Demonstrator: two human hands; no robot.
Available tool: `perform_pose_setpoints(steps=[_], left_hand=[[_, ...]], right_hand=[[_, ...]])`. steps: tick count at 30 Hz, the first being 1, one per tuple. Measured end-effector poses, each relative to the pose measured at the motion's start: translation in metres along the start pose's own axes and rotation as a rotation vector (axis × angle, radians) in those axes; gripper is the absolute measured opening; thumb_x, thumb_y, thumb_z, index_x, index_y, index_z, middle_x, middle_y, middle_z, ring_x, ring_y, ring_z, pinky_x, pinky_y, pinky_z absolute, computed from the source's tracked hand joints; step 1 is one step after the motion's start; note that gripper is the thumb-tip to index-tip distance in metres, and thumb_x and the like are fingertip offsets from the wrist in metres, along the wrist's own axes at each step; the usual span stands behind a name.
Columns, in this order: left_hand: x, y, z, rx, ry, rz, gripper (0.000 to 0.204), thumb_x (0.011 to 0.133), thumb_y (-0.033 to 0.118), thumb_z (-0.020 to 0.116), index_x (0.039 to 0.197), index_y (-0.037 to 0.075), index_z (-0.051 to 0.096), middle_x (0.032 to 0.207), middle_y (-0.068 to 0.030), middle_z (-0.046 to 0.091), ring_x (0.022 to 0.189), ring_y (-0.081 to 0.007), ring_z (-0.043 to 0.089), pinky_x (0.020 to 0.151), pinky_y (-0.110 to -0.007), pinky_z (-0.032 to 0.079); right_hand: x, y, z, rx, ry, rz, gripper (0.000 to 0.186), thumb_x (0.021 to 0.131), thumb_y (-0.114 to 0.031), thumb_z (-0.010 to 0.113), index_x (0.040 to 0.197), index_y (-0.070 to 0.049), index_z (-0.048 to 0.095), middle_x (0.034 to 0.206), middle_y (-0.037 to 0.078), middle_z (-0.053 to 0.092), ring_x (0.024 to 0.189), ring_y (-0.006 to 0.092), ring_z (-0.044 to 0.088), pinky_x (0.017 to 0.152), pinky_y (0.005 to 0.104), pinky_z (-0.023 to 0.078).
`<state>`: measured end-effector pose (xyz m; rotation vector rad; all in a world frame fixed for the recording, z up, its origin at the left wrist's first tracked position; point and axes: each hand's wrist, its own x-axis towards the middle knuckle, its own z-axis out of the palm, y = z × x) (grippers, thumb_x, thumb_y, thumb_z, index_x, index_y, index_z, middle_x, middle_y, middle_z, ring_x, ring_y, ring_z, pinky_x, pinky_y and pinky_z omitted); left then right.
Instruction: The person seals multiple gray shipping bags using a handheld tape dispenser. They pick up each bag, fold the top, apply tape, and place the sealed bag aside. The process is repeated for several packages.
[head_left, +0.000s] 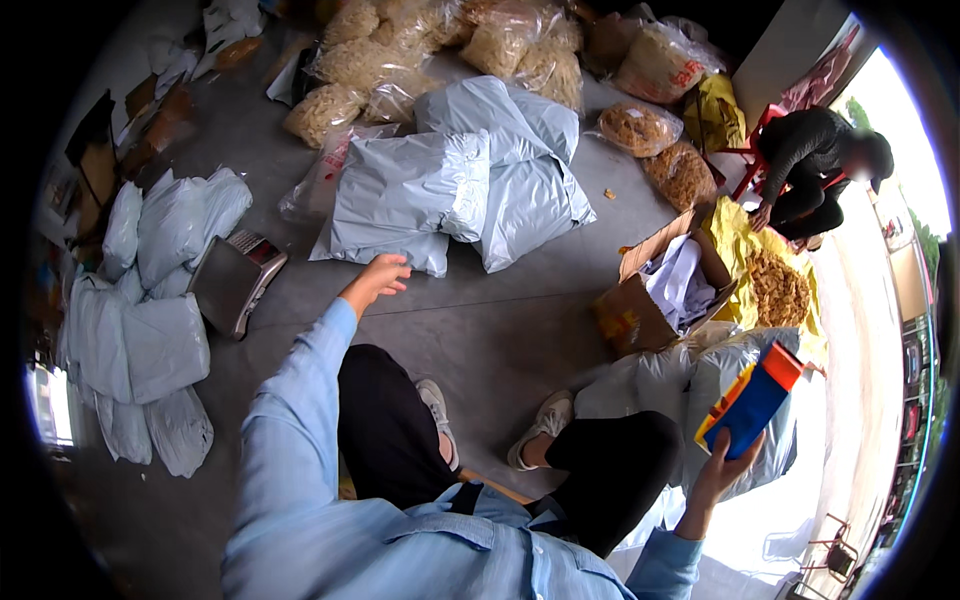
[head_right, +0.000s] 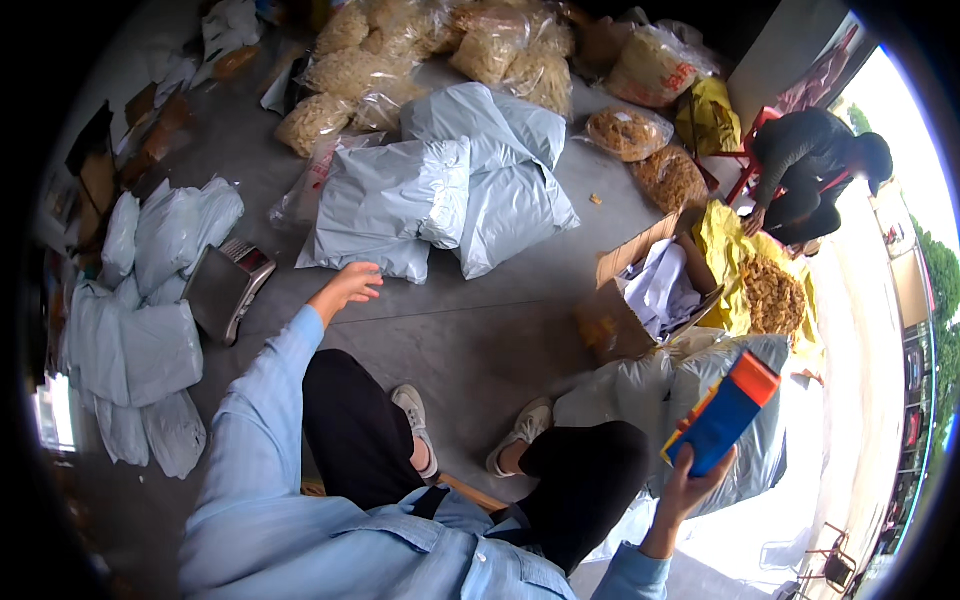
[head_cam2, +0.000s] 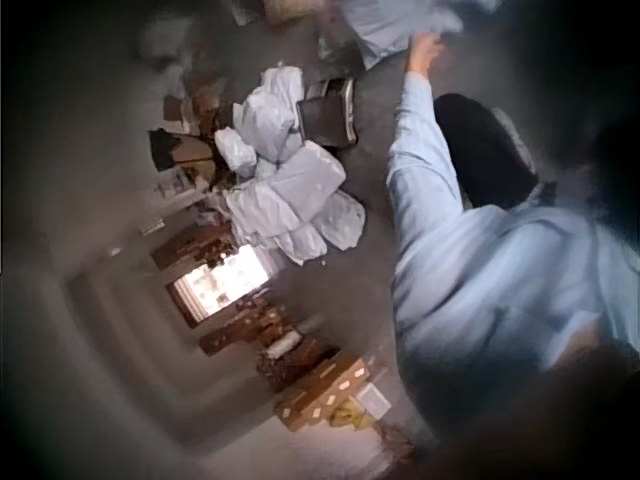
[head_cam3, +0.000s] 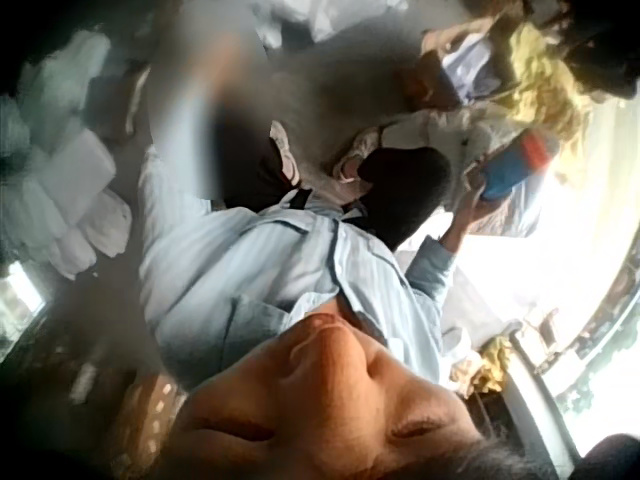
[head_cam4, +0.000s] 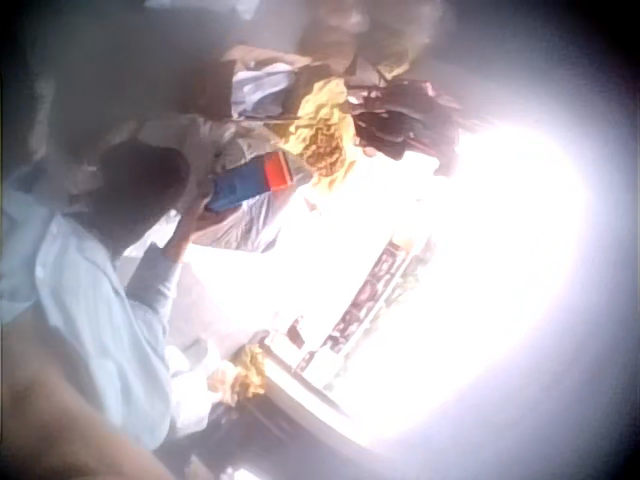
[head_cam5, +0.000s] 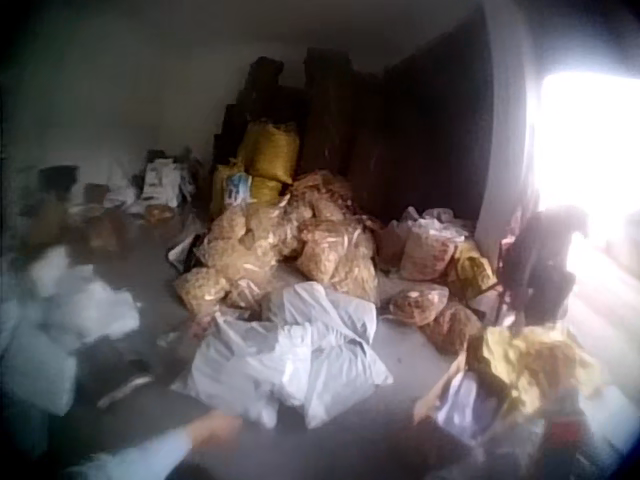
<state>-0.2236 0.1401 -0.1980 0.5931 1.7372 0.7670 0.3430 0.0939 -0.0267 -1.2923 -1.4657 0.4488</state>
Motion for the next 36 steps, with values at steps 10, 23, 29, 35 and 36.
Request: perform_pose_setpoints(steps=[10,23,29,35,36], left_hand=[[0.127,0.02,0.075,-0.196,-0.072,-0.072,0.06,0.082,0.018,0.06,0.133,0.006,0.032,0.12,-0.0128,0.052,0.098,-0.0282,0.058,0.084,-0.041,0.045],[0.261,-0.008,0.115,-0.991,0.078,-0.228,0.043,0.075,0.01,0.07,0.111,0.005,0.047,0.103,-0.0115,0.052,0.096,-0.031,0.052,0.077,-0.039,0.049],[0.3,-0.026,0.1,-1.173,0.292,-0.241,0.012,0.079,0.002,0.06,0.091,0.002,0.055,0.087,-0.0065,0.059,0.06,-0.0168,0.05,0.051,-0.025,0.044],[0.246,0.01,0.07,-0.839,0.307,-0.088,0.025,0.073,-0.011,0.046,0.096,-0.003,0.047,0.092,-0.0143,0.058,0.047,-0.0165,0.045,0.039,-0.026,0.034],[0.222,0.033,0.071,-0.839,0.293,-0.034,0.025,0.07,-0.012,0.045,0.094,-0.004,0.046,0.092,-0.0176,0.056,0.047,-0.0164,0.044,0.038,-0.027,0.032]], right_hand=[[0.007,0.023,0.107,0.083,-0.035,0.296,0.065,0.085,-0.03,0.059,0.135,-0.008,0.024,0.116,0.016,0.049,0.097,0.0243,0.055,0.082,0.0352,0.047],[0.035,0.032,0.121,-0.072,0.044,0.525,0.07,0.081,-0.045,0.059,0.132,-0.009,0.028,0.116,0.013,0.048,0.092,0.0246,0.06,0.08,0.0358,0.05],[0.04,0.036,0.12,-0.084,0.03,0.549,0.071,0.08,-0.045,0.061,0.132,-0.009,0.029,0.114,0.014,0.05,0.09,0.0247,0.061,0.078,0.0352,0.051],[0.038,0.028,0.116,0.084,-0.021,0.543,0.064,0.084,-0.025,0.061,0.133,-0.009,0.024,0.106,0.018,0.057,0.087,0.0253,0.062,0.078,0.0354,0.05],[0.036,0.025,0.116,0.103,-0.015,0.558,0.063,0.084,-0.024,0.061,0.133,-0.009,0.025,0.106,0.018,0.057,0.087,0.0251,0.062,0.079,0.0355,0.05]])
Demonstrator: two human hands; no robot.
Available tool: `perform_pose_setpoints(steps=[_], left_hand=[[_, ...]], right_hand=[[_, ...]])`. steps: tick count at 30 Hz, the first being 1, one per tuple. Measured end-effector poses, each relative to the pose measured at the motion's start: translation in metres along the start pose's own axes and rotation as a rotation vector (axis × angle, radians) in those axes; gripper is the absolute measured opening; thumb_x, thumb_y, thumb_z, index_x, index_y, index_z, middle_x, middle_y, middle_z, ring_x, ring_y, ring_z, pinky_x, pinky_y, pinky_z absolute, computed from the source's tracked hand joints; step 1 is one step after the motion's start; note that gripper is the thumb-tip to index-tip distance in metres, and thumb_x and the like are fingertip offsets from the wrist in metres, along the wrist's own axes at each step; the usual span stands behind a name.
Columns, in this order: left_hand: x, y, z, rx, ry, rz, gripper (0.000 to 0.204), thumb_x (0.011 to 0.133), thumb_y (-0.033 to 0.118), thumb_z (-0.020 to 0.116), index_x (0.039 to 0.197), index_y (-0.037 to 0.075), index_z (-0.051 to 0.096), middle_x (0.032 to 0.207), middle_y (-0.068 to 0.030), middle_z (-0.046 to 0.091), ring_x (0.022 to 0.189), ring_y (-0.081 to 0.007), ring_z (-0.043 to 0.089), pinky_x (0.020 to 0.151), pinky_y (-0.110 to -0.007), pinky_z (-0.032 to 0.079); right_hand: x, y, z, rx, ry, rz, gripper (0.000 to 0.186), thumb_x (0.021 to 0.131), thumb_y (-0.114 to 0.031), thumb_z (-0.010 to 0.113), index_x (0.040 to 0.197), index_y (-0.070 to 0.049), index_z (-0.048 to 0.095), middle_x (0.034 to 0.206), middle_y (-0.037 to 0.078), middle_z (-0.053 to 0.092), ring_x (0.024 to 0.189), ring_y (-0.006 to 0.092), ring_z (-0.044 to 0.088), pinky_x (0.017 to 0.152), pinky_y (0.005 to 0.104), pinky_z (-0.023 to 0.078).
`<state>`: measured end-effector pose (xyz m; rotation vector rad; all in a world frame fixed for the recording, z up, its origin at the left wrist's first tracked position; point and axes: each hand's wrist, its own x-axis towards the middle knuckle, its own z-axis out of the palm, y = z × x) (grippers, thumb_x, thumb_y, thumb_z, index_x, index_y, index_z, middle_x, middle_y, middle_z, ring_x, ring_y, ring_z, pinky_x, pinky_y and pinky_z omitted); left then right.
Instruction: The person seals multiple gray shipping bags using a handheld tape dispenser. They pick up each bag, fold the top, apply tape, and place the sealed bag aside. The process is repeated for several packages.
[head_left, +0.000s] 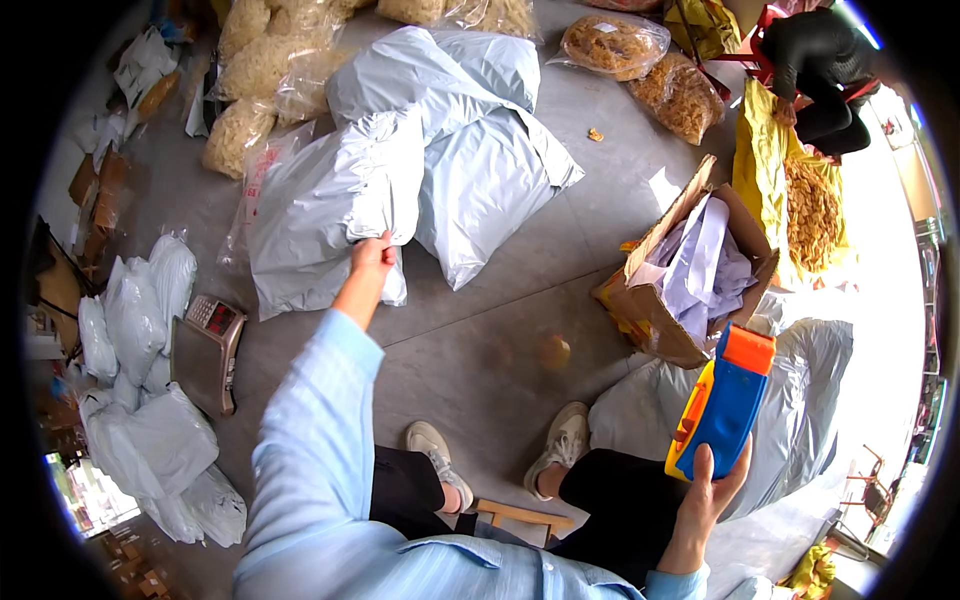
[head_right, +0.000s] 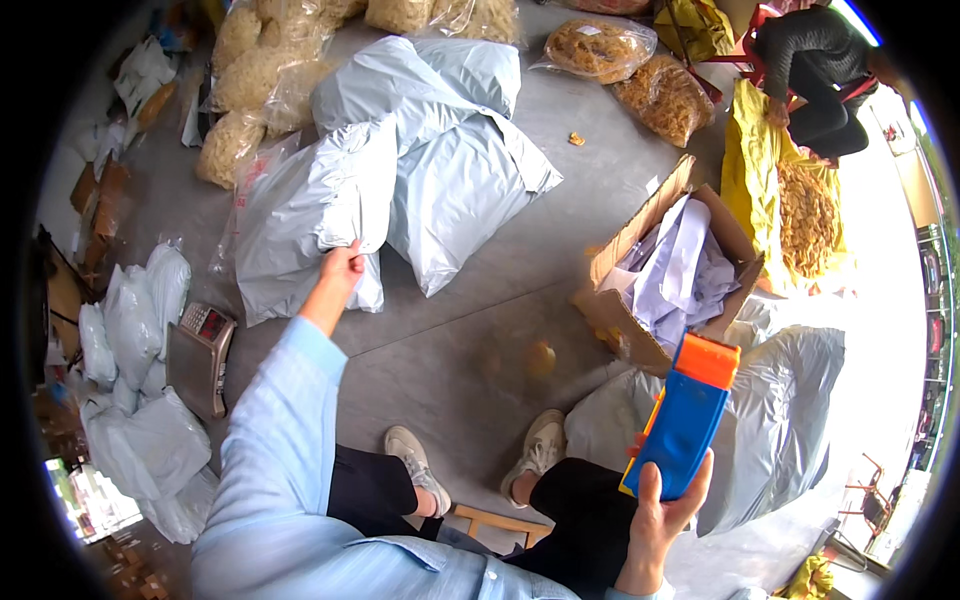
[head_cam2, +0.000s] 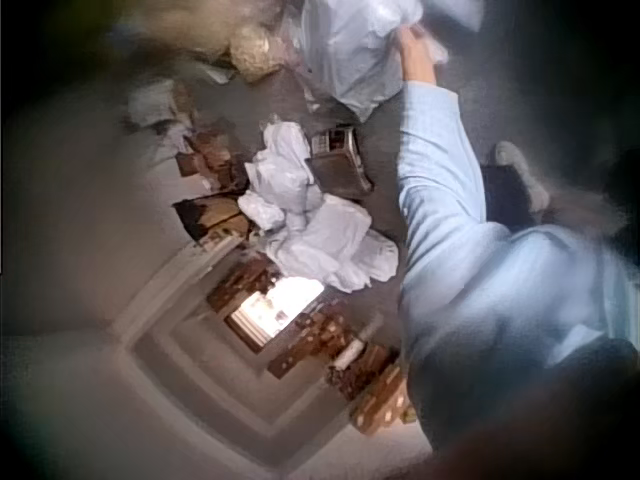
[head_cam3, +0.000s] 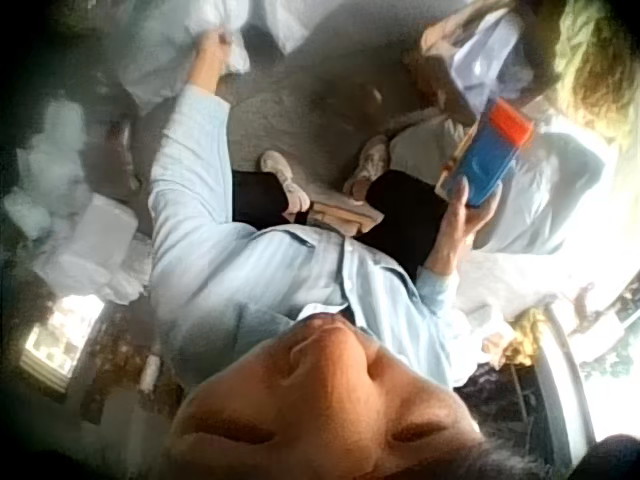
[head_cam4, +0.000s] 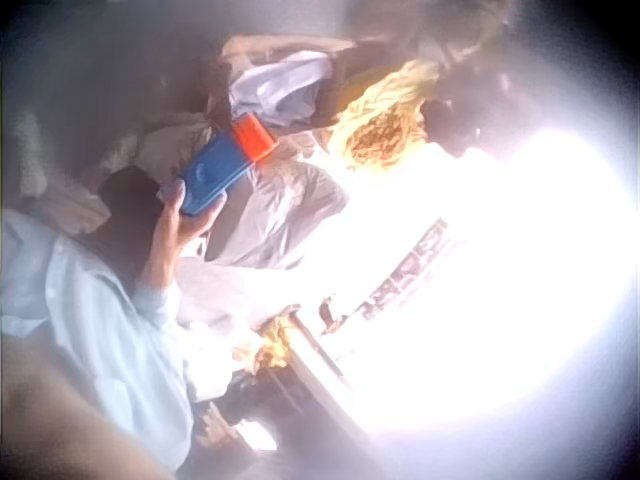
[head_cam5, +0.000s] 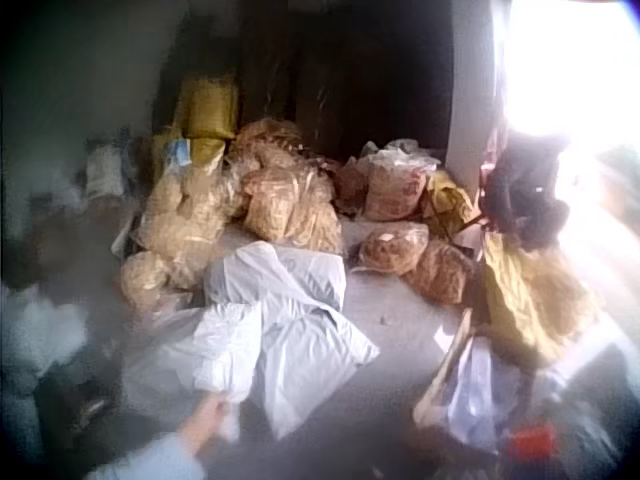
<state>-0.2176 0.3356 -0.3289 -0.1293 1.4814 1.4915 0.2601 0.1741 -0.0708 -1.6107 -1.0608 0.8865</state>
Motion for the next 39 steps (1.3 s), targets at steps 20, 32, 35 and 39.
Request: perform_pose_setpoints(steps=[20,32,35,39], left_hand=[[-0.365,-0.002,-0.031,-0.306,-0.325,-0.193,0.017,0.082,0.014,0.04,0.073,0.011,0.053,0.054,0.0056,0.042,0.042,-0.0057,0.034,0.045,-0.02,0.036],[-0.391,-0.104,-0.137,-0.492,-0.328,-0.464,0.018,0.083,0.01,0.035,0.075,0.003,0.05,0.068,-0.006,0.051,0.058,-0.0179,0.047,0.054,-0.029,0.041],[-0.413,-0.101,-0.137,-0.415,-0.125,-0.392,0.014,0.085,0.007,0.038,0.078,0.002,0.049,0.072,-0.0058,0.051,0.061,-0.0175,0.048,0.057,-0.029,0.041],[-0.444,-0.082,-0.143,-0.104,-0.238,-0.099,0.01,0.087,0.011,0.047,0.091,0.002,0.049,0.09,-0.0089,0.052,0.084,-0.0199,0.049,0.08,-0.032,0.04]], right_hand=[[-0.019,0.019,-0.048,0.123,0.082,-0.324,0.028,0.077,-0.016,0.066,0.093,0.002,0.051,0.08,0.007,0.058,0.072,0.0124,0.056,0.067,0.0256,0.045],[-0.108,-0.009,-0.071,0.329,-0.115,-0.406,0.041,0.076,-0.023,0.069,0.101,-0.001,0.045,0.086,0.01,0.06,0.076,0.0176,0.061,0.07,0.0281,0.05],[-0.143,-0.018,-0.081,0.485,-0.29,-0.298,0.05,0.073,-0.031,0.071,0.101,0.0,0.044,0.084,0.015,0.062,0.073,0.0201,0.064,0.067,0.0295,0.052],[-0.17,-0.013,-0.098,0.491,-0.368,-0.04,0.065,0.066,-0.042,0.072,0.106,0.002,0.046,0.091,0.013,0.059,0.077,0.0205,0.063,0.068,0.0291,0.052]])
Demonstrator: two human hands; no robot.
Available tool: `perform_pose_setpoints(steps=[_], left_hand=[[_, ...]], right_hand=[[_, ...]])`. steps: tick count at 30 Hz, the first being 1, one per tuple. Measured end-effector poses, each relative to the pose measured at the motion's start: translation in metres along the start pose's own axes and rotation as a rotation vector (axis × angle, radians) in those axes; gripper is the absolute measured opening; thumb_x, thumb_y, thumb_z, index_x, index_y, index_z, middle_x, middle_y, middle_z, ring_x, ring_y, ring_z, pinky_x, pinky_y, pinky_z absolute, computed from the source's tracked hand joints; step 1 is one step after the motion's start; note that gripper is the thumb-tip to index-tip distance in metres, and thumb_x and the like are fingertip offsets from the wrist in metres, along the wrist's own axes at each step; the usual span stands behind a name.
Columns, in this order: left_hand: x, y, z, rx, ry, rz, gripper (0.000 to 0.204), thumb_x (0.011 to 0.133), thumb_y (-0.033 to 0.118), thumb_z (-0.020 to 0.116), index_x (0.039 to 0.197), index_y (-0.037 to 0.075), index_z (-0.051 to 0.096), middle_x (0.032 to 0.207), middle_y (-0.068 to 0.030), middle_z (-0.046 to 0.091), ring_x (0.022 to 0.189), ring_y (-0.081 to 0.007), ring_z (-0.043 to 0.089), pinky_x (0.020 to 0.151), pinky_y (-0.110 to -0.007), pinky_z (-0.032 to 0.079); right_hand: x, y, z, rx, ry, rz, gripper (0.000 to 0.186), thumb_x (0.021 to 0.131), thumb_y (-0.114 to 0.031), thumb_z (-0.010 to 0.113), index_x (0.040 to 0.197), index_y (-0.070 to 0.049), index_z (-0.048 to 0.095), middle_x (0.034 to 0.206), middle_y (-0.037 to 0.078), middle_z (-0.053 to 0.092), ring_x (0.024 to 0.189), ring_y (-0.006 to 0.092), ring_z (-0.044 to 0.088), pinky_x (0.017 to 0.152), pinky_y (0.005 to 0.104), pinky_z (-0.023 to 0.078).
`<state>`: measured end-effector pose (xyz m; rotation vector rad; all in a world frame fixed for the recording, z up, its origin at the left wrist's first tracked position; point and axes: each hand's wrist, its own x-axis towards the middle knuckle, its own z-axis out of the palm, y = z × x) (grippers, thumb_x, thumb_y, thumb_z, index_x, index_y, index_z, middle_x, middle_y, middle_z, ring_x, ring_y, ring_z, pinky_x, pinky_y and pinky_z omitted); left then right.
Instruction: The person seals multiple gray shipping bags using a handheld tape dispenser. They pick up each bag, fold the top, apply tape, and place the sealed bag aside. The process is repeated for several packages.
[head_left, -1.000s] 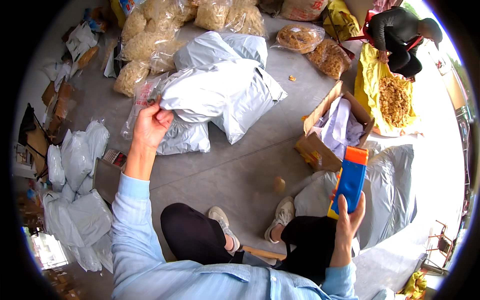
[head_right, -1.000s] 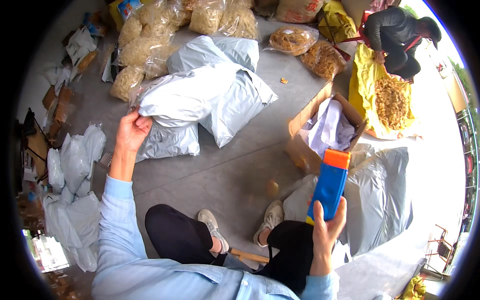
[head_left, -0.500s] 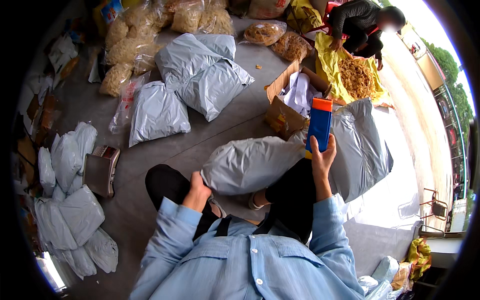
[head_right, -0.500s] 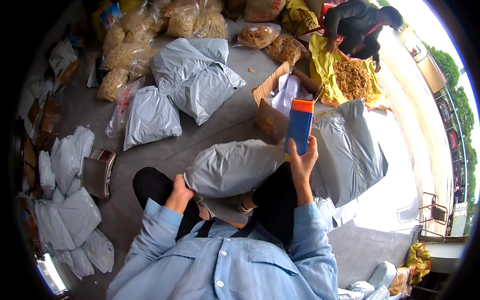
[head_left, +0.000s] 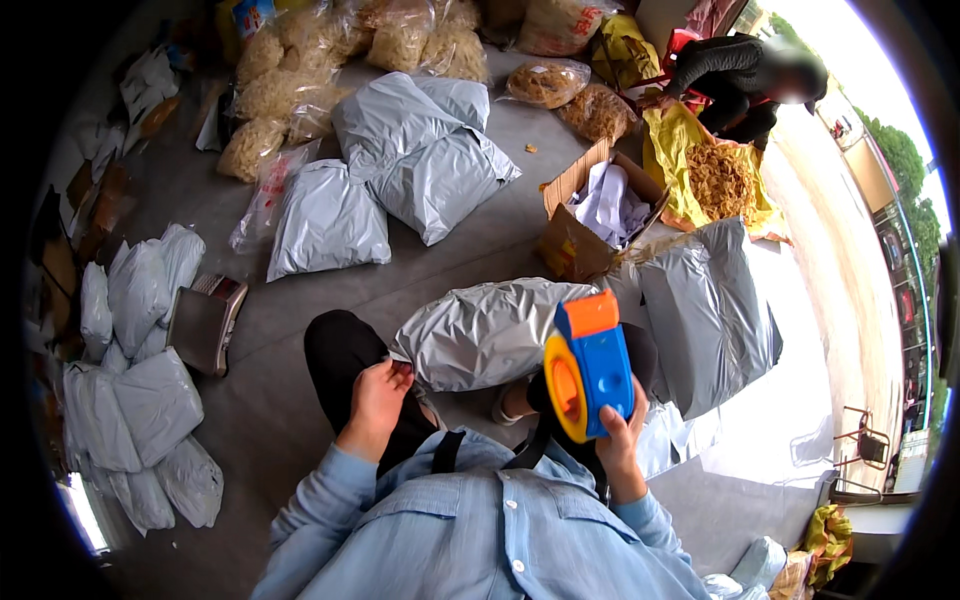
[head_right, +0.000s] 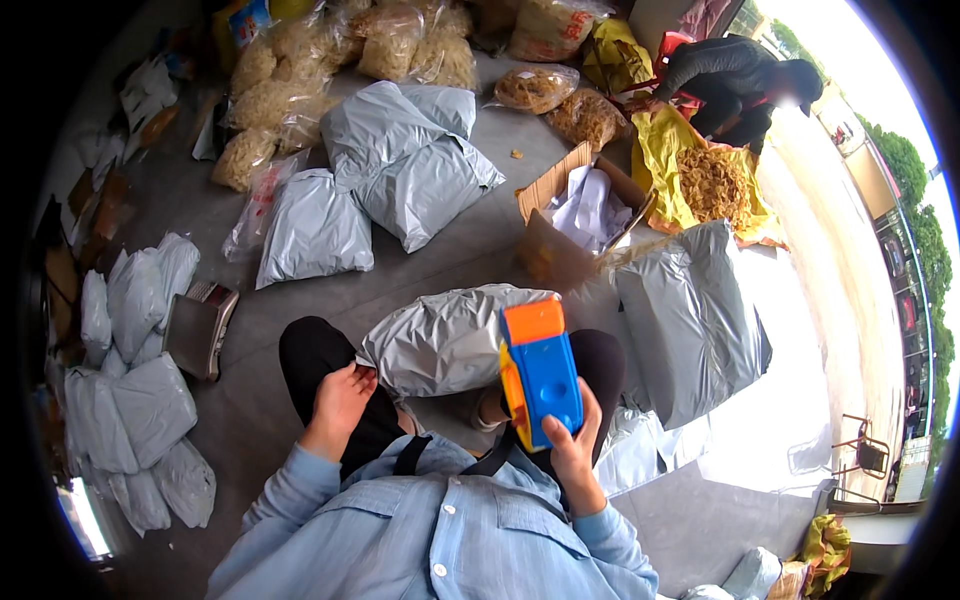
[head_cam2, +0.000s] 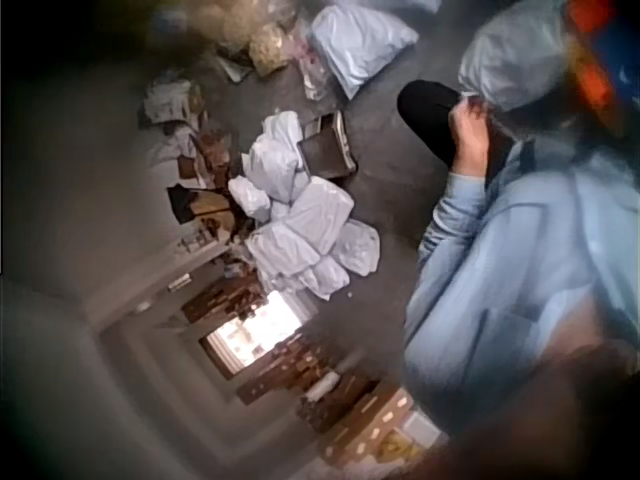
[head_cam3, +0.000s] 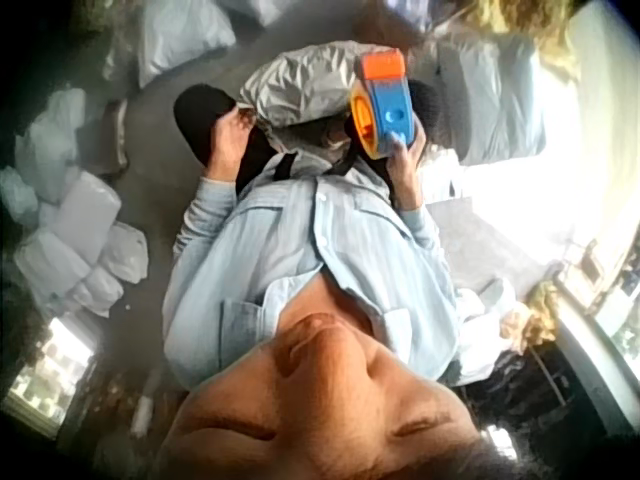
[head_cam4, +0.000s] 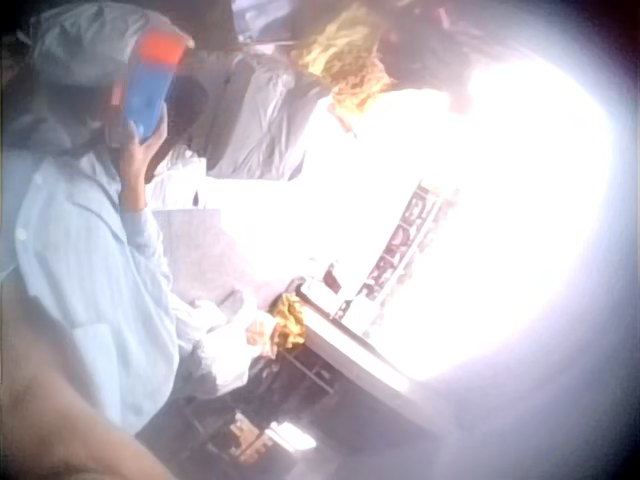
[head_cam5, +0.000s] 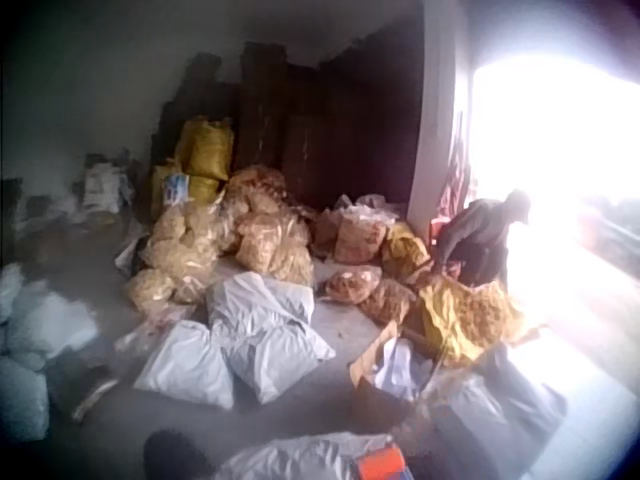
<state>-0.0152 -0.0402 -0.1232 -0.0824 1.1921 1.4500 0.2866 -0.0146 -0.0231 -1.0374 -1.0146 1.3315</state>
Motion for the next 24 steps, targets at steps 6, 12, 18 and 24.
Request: perform_pose_setpoints(steps=[6,12,18,24], left_hand=[[-0.035,0.057,0.083,1.632,-0.183,1.352,0.067,0.084,0.024,0.055,0.138,0.002,0.022,0.142,-0.0225,0.021,0.13,-0.0369,0.023,0.104,-0.043,0.018],[0.101,0.023,0.1,1.896,-0.474,0.788,0.093,0.064,0.057,0.068,0.133,0.006,0.031,0.124,-0.0195,0.042,0.114,-0.0386,0.042,0.093,-0.046,0.035],[0.064,0.006,0.081,1.938,-0.548,0.925,0.093,0.05,0.065,0.071,0.117,0.009,0.04,0.104,-0.0216,0.048,0.095,-0.0401,0.054,0.08,-0.048,0.043],[0.006,-0.014,0.07,1.851,-0.799,0.723,0.061,0.067,0.048,0.07,0.107,0.008,0.047,0.096,-0.0149,0.051,0.084,-0.0357,0.057,0.072,-0.045,0.046]], right_hand=[[-0.029,0.021,-0.015,0.03,-0.076,0.199,0.08,0.059,-0.04,0.074,0.117,0.006,0.041,0.104,0.014,0.055,0.093,0.0214,0.058,0.082,0.0314,0.048],[-0.018,0.045,-0.009,-0.059,-0.083,0.191,0.08,0.06,-0.039,0.072,0.119,0.004,0.04,0.104,0.013,0.052,0.097,0.022,0.053,0.085,0.0332,0.045],[-0.007,0.037,-0.008,-0.018,-0.095,0.202,0.08,0.059,-0.043,0.072,0.117,0.003,0.042,0.102,0.012,0.052,0.094,0.0209,0.054,0.083,0.0321,0.046],[-0.008,0.024,0.002,-0.012,-0.228,0.202,0.069,0.061,-0.047,0.071,0.102,0.004,0.049,0.086,0.012,0.06,0.072,0.0197,0.062,0.068,0.0286,0.051]])
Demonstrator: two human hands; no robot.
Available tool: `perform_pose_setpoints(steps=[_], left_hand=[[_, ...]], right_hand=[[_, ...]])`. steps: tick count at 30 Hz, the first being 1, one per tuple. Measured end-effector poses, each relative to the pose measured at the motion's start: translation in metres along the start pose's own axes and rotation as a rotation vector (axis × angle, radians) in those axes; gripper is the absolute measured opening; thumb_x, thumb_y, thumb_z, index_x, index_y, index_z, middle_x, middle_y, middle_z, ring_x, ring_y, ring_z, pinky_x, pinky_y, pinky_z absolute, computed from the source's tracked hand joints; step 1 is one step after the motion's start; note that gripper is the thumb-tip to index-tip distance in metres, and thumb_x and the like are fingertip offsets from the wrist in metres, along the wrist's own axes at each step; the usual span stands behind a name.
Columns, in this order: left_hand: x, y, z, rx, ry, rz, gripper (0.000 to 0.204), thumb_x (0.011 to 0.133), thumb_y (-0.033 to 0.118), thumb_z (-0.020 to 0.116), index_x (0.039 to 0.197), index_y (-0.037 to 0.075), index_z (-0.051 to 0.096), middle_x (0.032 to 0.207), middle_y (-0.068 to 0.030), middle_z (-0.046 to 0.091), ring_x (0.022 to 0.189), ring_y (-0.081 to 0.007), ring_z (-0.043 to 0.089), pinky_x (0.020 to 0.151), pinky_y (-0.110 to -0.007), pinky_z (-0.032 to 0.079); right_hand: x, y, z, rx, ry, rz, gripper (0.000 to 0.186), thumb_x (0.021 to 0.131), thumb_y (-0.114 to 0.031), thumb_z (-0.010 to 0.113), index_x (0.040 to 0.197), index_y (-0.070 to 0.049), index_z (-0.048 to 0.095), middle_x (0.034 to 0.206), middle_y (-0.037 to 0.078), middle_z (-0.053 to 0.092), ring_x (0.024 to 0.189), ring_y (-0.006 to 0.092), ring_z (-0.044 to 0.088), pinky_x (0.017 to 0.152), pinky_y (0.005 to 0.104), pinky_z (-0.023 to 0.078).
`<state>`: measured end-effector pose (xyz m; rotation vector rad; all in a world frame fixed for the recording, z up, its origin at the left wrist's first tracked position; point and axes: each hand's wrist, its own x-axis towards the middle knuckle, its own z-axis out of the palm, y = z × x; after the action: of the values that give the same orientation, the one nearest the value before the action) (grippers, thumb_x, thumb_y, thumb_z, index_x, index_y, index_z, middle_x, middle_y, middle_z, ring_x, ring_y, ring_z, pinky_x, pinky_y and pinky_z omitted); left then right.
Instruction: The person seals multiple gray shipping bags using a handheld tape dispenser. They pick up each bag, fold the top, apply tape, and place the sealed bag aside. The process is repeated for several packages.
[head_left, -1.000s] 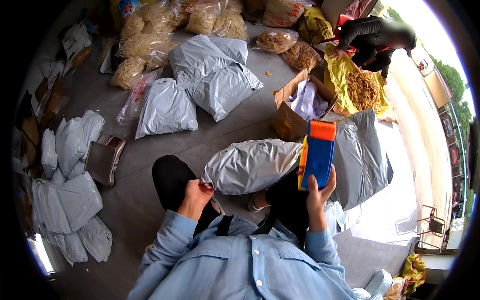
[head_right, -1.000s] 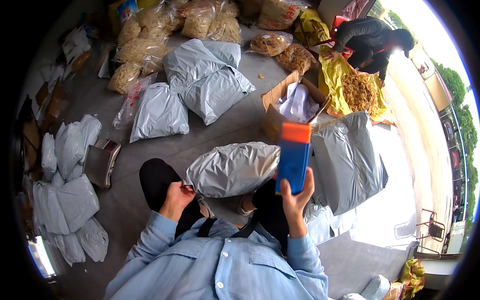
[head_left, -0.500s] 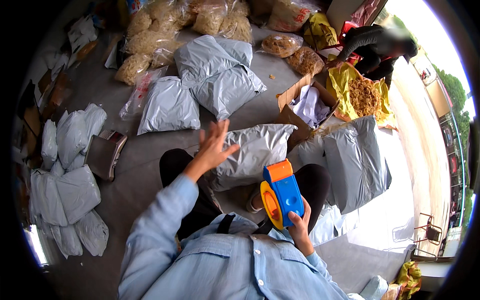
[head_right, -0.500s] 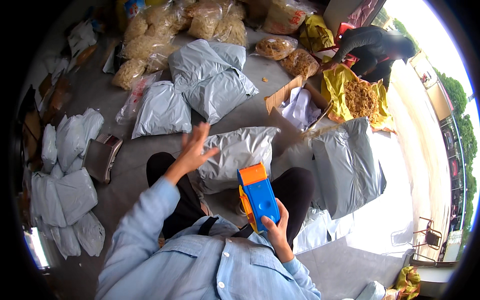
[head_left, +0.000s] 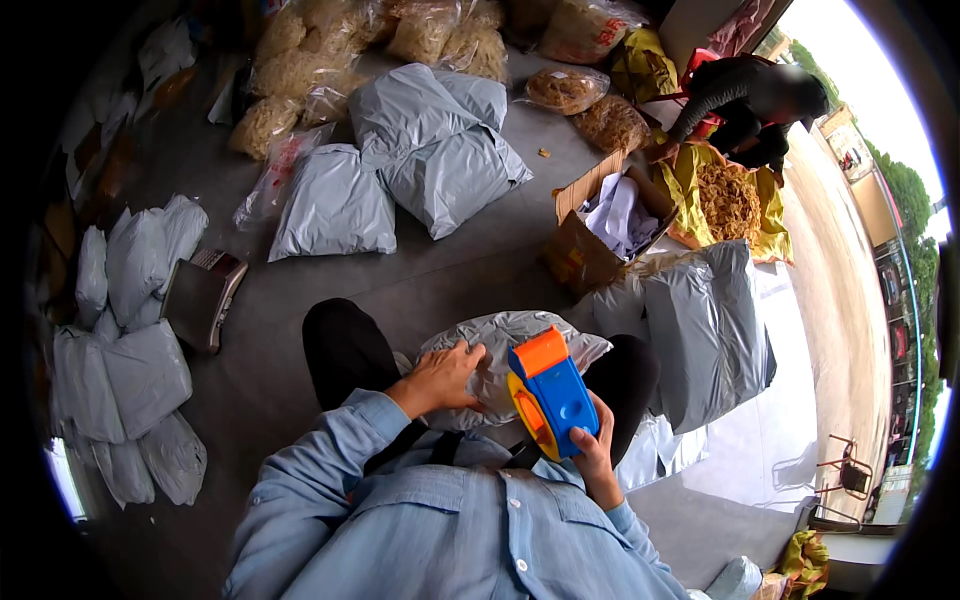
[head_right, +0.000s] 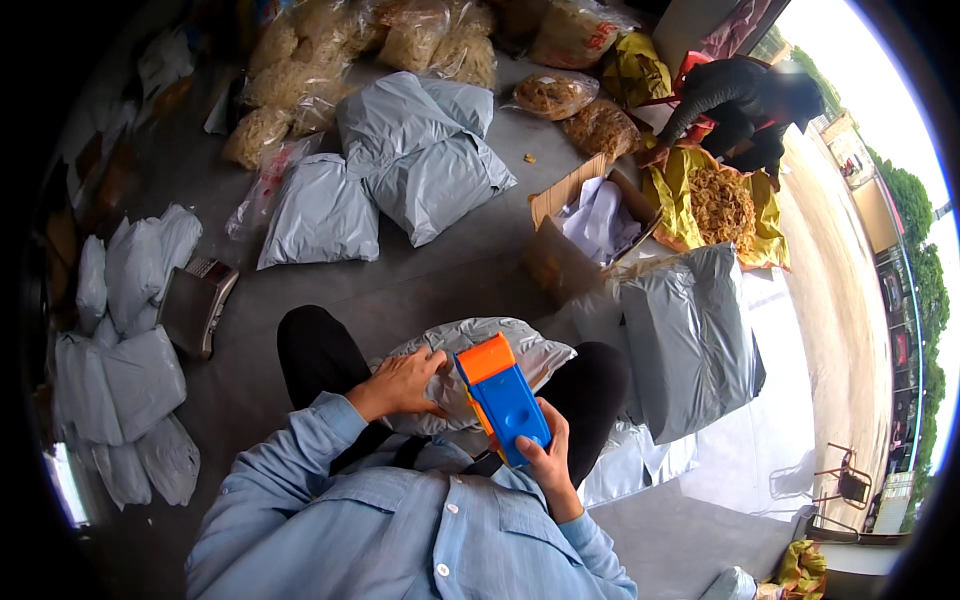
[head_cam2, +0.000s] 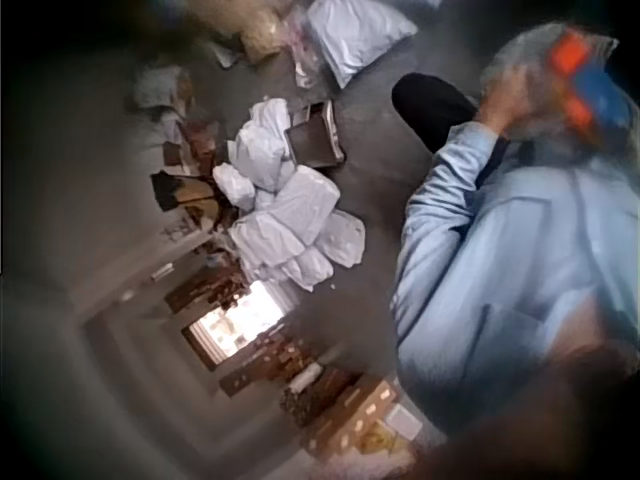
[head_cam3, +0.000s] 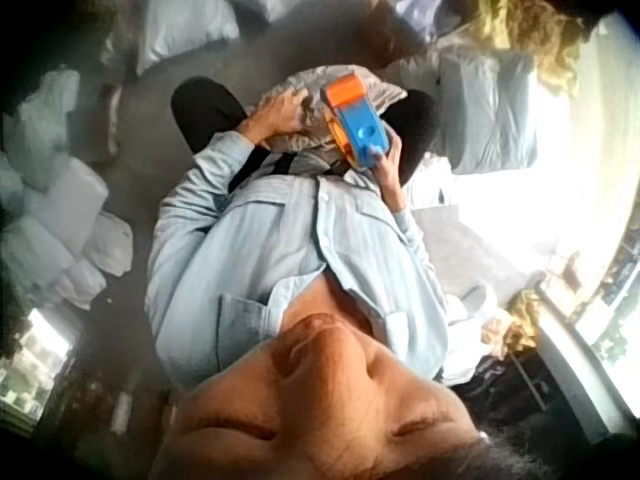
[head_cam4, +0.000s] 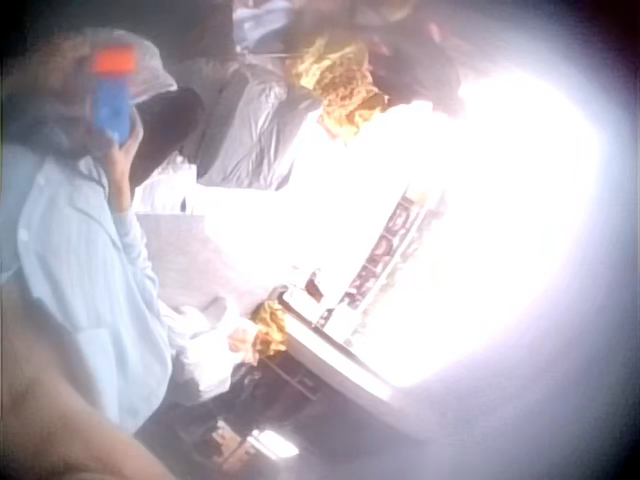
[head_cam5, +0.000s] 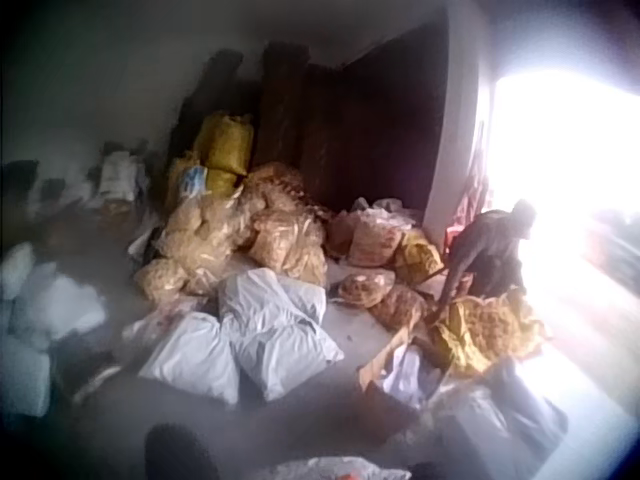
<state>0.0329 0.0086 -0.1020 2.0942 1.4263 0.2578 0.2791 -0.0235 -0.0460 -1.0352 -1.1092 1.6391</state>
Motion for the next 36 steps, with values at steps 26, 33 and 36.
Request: perform_pose_setpoints(steps=[26,33,36], left_hand=[[0.143,-0.159,0.08,-0.525,0.405,-0.004,0.017,0.073,0.016,0.067,0.067,0.002,0.06,0.053,-0.0072,0.054,0.055,-0.0126,0.054,0.053,-0.03,0.043],[0.129,-0.132,0.105,-0.298,0.169,-0.349,0.044,0.077,0.015,0.061,0.118,0.008,0.049,0.108,-0.0177,0.054,0.101,-0.0314,0.052,0.085,-0.038,0.043],[0.104,-0.096,0.051,-0.325,0.31,0.013,0.049,0.078,0.004,0.051,0.126,0.006,0.044,0.117,-0.0196,0.05,0.108,-0.0339,0.049,0.092,-0.038,0.04]], right_hand=[[-0.058,-0.011,-0.012,-0.56,0.108,0.458,0.063,0.067,-0.05,0.063,0.099,0.003,0.055,0.088,0.016,0.059,0.08,0.0239,0.058,0.073,0.0327,0.046],[-0.043,-0.011,-0.024,-0.482,0.198,0.555,0.07,0.066,-0.049,0.065,0.109,0.006,0.053,0.096,0.017,0.058,0.089,0.0269,0.057,0.077,0.035,0.046],[-0.036,-0.008,-0.031,-0.47,0.166,0.571,0.07,0.066,-0.049,0.064,0.11,0.005,0.053,0.099,0.018,0.057,0.092,0.0279,0.057,0.079,0.0355,0.046]])
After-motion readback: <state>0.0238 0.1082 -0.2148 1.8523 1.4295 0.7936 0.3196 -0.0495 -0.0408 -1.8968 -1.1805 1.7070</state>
